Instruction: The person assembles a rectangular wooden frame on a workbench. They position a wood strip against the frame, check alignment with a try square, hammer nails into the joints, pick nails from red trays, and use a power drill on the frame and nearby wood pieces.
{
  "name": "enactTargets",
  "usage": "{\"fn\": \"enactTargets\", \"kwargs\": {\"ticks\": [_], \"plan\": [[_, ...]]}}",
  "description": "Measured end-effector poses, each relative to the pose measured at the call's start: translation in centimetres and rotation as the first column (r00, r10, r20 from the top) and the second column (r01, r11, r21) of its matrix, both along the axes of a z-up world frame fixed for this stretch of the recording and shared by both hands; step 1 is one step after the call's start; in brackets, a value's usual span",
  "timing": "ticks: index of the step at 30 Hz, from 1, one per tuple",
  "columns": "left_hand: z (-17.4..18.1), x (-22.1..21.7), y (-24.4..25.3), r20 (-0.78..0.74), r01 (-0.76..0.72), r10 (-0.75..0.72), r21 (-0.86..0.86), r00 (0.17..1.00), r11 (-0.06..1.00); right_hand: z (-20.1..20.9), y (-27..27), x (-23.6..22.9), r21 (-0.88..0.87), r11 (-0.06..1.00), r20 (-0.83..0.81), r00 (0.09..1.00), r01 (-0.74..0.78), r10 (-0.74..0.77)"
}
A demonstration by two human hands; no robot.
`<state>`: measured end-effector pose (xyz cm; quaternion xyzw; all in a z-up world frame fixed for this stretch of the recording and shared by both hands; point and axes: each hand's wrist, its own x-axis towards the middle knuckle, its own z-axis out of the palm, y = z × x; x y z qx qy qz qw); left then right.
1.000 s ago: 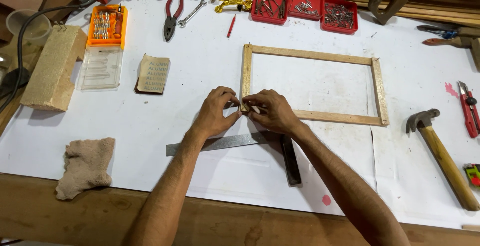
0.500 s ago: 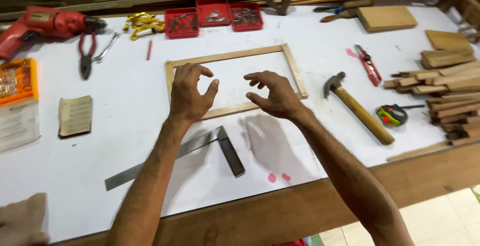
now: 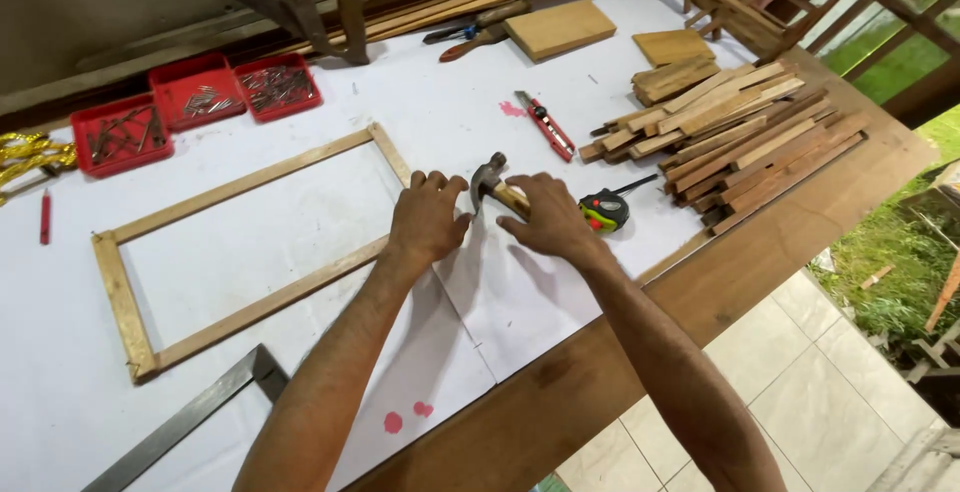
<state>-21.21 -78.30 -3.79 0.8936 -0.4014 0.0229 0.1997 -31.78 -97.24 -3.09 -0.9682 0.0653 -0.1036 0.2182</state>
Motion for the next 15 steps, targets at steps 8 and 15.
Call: {"fn": "enactTargets", "kwargs": {"ticks": [8,15], "plan": [[-3.1,1.0,-4.2,-0.029,0.036,-0.032,0.152,0.999,0.988,-5.2,-2.3,-0.6,-0.002,0.998,0.05,0.997,0.056,-0.056],[-0.4,1.8,-0.9,0.057,0.063,-0.058,-0.087,0.997,0.994,0.6,1.2,-0.3,-0.019,0.998,0.075,0.995,0.062,-0.06]]}}
